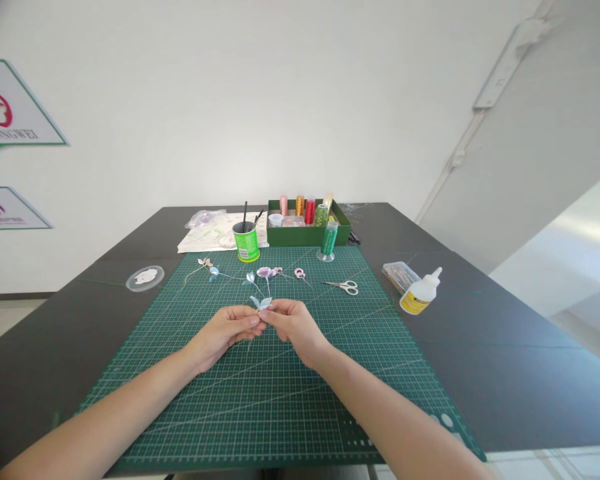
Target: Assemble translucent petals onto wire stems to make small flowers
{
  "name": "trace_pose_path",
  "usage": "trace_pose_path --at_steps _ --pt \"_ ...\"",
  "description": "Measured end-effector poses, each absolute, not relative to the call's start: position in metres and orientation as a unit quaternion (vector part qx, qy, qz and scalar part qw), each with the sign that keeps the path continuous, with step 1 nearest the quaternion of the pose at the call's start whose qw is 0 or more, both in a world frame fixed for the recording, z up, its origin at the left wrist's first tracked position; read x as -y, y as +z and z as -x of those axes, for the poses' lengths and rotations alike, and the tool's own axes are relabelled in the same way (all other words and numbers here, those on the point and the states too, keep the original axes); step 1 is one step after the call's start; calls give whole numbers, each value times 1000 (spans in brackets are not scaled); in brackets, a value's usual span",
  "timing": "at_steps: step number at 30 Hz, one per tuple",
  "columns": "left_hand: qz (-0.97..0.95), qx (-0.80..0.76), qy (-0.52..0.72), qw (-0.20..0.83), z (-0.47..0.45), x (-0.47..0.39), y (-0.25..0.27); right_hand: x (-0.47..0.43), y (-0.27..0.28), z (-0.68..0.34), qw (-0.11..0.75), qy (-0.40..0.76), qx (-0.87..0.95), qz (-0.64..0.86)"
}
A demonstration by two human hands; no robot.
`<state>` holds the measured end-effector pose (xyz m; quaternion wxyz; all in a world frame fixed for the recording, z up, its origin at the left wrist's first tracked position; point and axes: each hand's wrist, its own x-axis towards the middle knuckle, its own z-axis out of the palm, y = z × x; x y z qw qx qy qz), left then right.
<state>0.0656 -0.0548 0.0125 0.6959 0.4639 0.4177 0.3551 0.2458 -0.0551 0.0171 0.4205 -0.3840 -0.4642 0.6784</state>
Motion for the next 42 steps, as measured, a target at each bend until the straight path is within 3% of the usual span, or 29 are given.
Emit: trace_pose_path --at_steps 5,13,26,30,36,42 --pt "-468 -411 363 693 -65 54 12 55 17 -245 431 665 467 391" --pt "-449 -421 393 684 -63 50 13 52 12 -246 439 552 535 464" --pt "-463 -477 403 629 -58 44 13 54 17 -253 425 461 647 434" --pt "-529 -491 382 577 -58 44 14 59 23 -256 419 463 665 409" --pt "-698 -514 291 405 -61 53 19 63 28 -260 426 458 673 395" --pt "-756 -480 263 360 -65 66 19 58 23 -261 422 451 677 400"
